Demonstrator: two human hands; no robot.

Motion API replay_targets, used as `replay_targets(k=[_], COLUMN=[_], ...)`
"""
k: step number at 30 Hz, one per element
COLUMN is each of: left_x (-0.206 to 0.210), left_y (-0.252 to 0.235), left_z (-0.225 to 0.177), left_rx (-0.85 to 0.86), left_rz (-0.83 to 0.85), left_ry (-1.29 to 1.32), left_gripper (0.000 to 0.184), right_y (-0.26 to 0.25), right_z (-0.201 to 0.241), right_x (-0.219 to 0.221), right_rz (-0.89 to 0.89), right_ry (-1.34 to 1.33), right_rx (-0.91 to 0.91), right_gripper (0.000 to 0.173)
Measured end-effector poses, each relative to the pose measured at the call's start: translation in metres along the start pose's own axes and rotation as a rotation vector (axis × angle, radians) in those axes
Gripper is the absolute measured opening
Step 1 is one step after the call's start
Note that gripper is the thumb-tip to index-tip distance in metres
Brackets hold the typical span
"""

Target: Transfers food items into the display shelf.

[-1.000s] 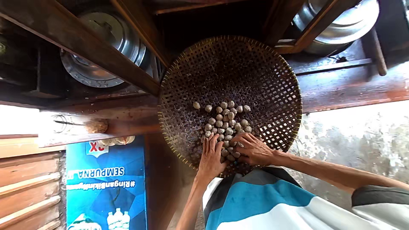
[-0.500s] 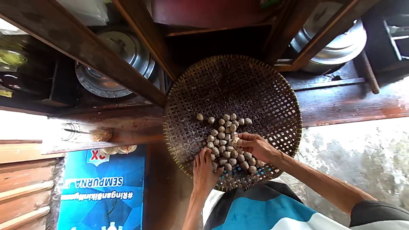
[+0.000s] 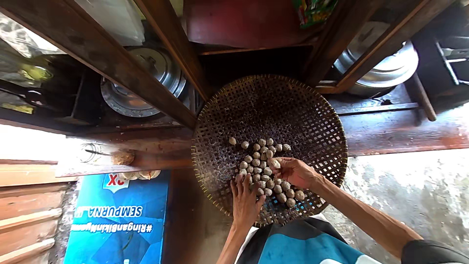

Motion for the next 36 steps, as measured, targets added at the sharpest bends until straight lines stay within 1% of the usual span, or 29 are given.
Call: replay_targets(k=[2,4,6,7,9,11,12,14,15,16,18,20,22,25,27,28,30,31,32,34,35,36], left_x=[-0.002,-0.007,-0.019,-0.026,-0.038,-0.046,-0.051,-0.060,-0.061,-0.060,-0.054,-0.046,-0.040,-0.029,-0.019,-0.015,-0.012,-0.015,-0.019,-0.027,-0.031,-0.035], left_y=[-0.006,-0.015,-0.030,-0.037,-0.050,-0.055,-0.054,-0.044,-0.037,-0.030,-0.018,-0.014,-0.015,-0.018,-0.022,-0.025,-0.033,-0.038,-0.044,-0.055,-0.060,-0.064], left_z=[0.002,0.004,0.010,0.016,0.031,0.042,0.043,0.039,0.036,0.033,0.025,0.015,0.005,-0.005,-0.006,-0.005,-0.001,0.001,0.003,0.008,0.012,0.018], left_rx=[0.033,0.034,-0.020,-0.075,-0.204,-0.297,-0.359,-0.485,-0.539,-0.578,-0.627,-0.645,-0.667,-0.678,-0.658,-0.651,-0.628,-0.610,-0.581,-0.490,-0.434,-0.379], left_rz=[-0.014,-0.050,-0.112,-0.123,-0.126,-0.135,-0.090,0.045,0.119,0.187,0.317,0.413,0.465,0.475,0.412,0.372,0.231,0.143,0.063,-0.080,-0.158,-0.236], left_ry=[-0.012,-0.047,-0.016,0.019,0.065,0.038,0.017,-0.014,-0.015,-0.006,0.033,0.045,0.066,0.117,0.209,0.255,0.387,0.469,0.561,0.718,0.737,0.692], left_gripper=[0.037,0.034,0.029,0.030,0.037,0.048,0.055,0.069,0.073,0.077,0.079,0.083,0.084,0.071,0.060,0.059,0.059,0.059,0.057,0.054,0.054,0.054], right_y=[-0.004,-0.012,-0.023,-0.028,-0.034,-0.033,-0.027,-0.006,0.008,0.022,0.044,0.050,0.046,0.034,0.025,0.020,0.009,0.005,0.002,-0.002,-0.003,-0.004], right_z=[0.006,0.015,0.028,0.035,0.047,0.057,0.059,0.053,0.044,0.033,0.002,-0.032,-0.054,-0.064,-0.062,-0.058,-0.041,-0.030,-0.019,0.003,0.012,0.019], right_x=[-0.004,-0.015,-0.029,-0.035,-0.049,-0.060,-0.064,-0.067,-0.064,-0.058,-0.043,-0.035,-0.027,-0.018,-0.017,-0.017,-0.017,-0.015,-0.013,-0.005,-0.003,-0.005], right_rz=[-0.077,-0.170,-0.269,-0.313,-0.358,-0.410,-0.446,-0.478,-0.447,-0.399,-0.295,-0.217,-0.189,-0.225,-0.251,-0.257,-0.258,-0.238,-0.203,-0.136,-0.141,-0.202], right_ry=[0.110,0.269,0.359,0.369,0.401,0.555,0.705,1.075,1.239,1.366,1.488,1.542,1.565,1.528,1.464,1.402,1.200,1.072,0.942,0.776,0.774,0.833], right_rx=[-0.086,-0.237,-0.377,-0.431,-0.504,-0.535,-0.516,-0.406,-0.313,-0.214,-0.014,0.104,0.114,0.106,0.090,0.067,-0.024,-0.100,-0.185,-0.368,-0.463,-0.557], right_gripper=[0.023,0.018,0.021,0.023,0.034,0.047,0.050,0.051,0.057,0.067,0.091,0.108,0.107,0.092,0.077,0.070,0.056,0.053,0.056,0.071,0.076,0.075])
Point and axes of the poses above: each hand's wrist, its own y-axis away from the middle knuckle, its own x-axis out of the palm, z = x × y, the point moved 3 cm from there along -y, towards the middle knuckle, and after that the axes turned 2 degrees about x, right-handed, at the moved point
